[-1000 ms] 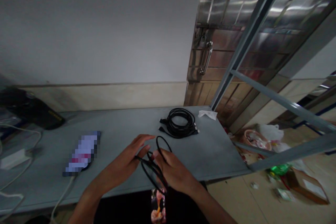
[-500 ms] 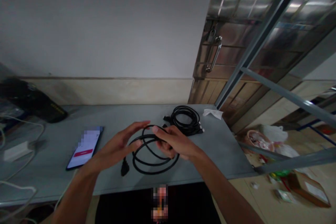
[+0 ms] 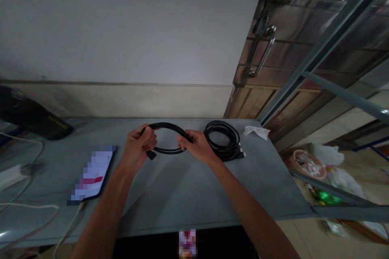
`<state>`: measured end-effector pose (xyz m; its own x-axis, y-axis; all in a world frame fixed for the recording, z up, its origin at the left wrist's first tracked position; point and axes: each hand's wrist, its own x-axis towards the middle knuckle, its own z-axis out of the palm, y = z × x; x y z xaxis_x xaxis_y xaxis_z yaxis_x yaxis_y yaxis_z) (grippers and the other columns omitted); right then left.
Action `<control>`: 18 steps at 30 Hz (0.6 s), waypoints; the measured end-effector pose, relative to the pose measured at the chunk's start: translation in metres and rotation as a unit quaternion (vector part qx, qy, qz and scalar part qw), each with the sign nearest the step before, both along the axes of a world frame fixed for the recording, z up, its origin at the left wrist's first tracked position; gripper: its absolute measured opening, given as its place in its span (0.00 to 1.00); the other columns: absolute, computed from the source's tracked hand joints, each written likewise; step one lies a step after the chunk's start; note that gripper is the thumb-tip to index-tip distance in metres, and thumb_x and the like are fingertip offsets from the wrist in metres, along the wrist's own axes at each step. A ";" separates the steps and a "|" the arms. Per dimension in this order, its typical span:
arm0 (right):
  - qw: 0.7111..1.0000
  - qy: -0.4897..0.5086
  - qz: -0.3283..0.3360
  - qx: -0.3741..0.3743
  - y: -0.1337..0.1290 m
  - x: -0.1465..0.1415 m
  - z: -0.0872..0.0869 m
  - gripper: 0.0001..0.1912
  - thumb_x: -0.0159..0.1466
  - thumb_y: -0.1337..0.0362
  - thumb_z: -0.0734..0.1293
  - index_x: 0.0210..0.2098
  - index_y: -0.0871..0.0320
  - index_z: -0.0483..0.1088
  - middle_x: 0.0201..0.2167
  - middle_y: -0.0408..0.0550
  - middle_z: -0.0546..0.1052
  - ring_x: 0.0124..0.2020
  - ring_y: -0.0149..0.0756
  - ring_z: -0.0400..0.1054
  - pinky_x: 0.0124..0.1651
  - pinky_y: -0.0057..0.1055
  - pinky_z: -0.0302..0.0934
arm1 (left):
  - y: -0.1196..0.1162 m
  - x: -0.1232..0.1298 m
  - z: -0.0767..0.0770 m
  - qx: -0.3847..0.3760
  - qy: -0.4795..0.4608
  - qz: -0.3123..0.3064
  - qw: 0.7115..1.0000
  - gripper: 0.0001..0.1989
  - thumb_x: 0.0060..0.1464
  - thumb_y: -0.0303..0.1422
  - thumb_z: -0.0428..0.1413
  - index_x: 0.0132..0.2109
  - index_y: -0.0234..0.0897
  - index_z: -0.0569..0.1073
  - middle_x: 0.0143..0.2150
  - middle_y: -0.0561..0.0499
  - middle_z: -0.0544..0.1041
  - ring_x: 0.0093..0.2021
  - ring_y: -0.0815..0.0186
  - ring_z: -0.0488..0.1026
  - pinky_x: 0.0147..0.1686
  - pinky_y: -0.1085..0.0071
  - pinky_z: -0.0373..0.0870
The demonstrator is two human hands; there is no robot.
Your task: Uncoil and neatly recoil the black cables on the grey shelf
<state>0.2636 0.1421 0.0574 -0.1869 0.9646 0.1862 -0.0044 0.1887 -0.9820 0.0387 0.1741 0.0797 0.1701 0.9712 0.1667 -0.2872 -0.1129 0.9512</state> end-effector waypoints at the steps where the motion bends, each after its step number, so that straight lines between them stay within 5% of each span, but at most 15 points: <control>1: 1.000 -0.013 -0.005 0.010 -0.001 -0.002 -0.006 0.29 0.71 0.36 0.71 0.29 0.55 0.73 0.26 0.41 0.76 0.30 0.31 0.68 0.36 0.28 0.60 | 0.002 0.001 -0.003 0.000 -0.025 0.009 1.000 0.25 0.55 0.55 0.76 0.36 0.38 0.81 0.21 0.65 0.51 0.20 0.75 0.44 0.19 0.77 0.47; 7: 0.998 -0.039 -0.026 0.031 -0.012 -0.017 -0.031 0.29 0.76 0.40 0.64 0.29 0.54 0.71 0.24 0.40 0.71 0.27 0.31 0.66 0.34 0.28 0.58 | -0.002 0.010 -0.011 -0.055 -0.086 -0.011 0.995 0.35 0.59 0.64 0.68 0.26 0.40 0.68 0.20 0.63 0.48 0.20 0.72 0.43 0.19 0.74 0.52; 13: 0.993 -0.060 -0.001 0.098 -0.016 -0.017 -0.048 0.33 0.71 0.38 0.74 0.24 0.54 0.62 0.21 0.34 0.59 0.23 0.27 0.55 0.27 0.28 0.50 | -0.016 0.017 -0.024 -0.068 -0.044 0.044 0.996 0.37 0.64 0.61 0.64 0.20 0.40 0.66 0.17 0.57 0.56 0.21 0.70 0.56 0.24 0.70 0.58; 18: 0.981 -0.101 0.028 0.162 -0.010 -0.016 -0.062 0.21 0.72 0.54 0.77 0.27 0.56 0.74 0.31 0.43 0.74 0.34 0.34 0.72 0.41 0.31 0.68 | -0.018 0.025 -0.028 0.006 -0.095 0.105 0.990 0.34 0.61 0.47 0.67 0.19 0.41 0.56 0.19 0.57 0.51 0.24 0.68 0.55 0.29 0.68 0.63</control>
<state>0.2474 0.1324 -0.0044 -0.3019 0.8480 0.4356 0.1659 0.4966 -0.8519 0.0640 0.1563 0.0518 -0.0714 0.9797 0.1874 -0.4289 -0.1997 0.8810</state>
